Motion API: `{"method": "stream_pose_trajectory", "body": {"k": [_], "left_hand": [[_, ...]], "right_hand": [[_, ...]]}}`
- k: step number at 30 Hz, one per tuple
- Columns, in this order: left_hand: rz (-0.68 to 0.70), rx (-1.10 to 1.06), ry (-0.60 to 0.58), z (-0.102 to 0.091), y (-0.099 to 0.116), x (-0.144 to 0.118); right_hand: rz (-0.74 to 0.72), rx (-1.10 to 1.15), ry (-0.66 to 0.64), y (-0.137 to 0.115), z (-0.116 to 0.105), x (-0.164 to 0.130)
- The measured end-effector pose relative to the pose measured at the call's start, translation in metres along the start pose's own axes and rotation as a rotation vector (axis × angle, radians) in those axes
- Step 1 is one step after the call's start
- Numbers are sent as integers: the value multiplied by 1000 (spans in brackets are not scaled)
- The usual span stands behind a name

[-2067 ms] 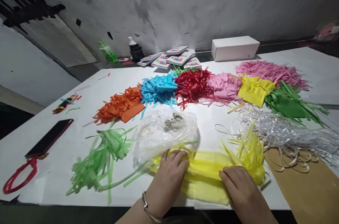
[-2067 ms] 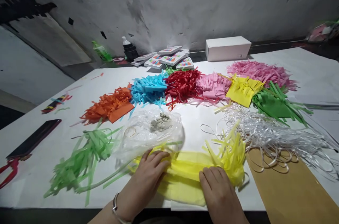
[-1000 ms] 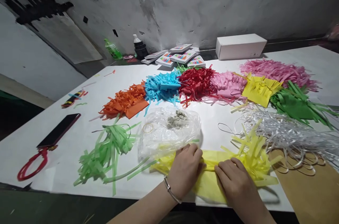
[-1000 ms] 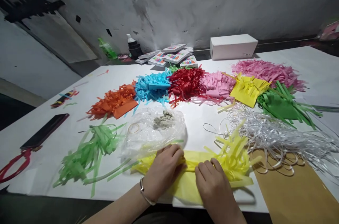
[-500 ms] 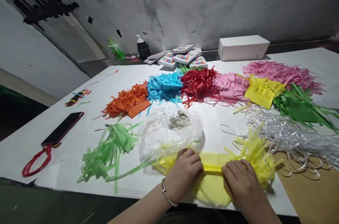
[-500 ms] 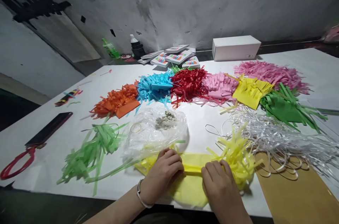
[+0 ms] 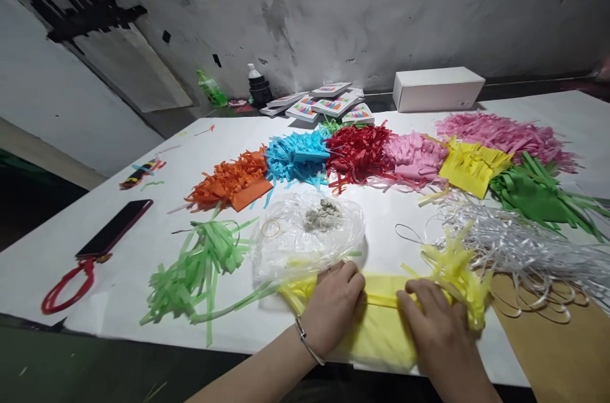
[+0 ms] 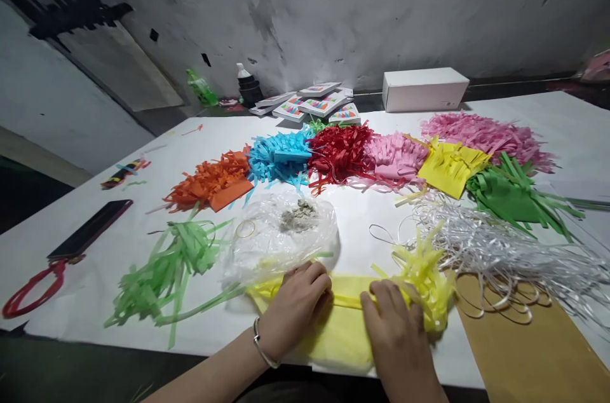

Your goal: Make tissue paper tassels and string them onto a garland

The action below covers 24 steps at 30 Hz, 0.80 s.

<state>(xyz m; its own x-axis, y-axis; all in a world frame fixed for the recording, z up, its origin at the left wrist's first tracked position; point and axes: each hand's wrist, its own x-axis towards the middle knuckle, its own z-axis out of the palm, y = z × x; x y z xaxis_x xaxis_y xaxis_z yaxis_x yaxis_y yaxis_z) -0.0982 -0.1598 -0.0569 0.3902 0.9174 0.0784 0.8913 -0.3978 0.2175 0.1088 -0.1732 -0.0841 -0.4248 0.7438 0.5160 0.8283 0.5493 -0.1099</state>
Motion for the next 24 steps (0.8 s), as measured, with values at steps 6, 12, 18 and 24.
{"method": "stream_pose_trajectory", "body": {"k": [6, 12, 18, 24], "left_hand": [[254, -36, 61, -2, -7, -3], [300, -12, 124, 6, -9, -1], [280, -166, 114, 8, -14, 0], [298, -256, 86, 9, -22, 2]], "right_hand": [[-71, 176, 26, -8, 14, 6], [-59, 213, 34, -14, 19, 15], [-64, 259, 26, -20, 23, 17], [-46, 280, 7, -20, 24, 14]]}}
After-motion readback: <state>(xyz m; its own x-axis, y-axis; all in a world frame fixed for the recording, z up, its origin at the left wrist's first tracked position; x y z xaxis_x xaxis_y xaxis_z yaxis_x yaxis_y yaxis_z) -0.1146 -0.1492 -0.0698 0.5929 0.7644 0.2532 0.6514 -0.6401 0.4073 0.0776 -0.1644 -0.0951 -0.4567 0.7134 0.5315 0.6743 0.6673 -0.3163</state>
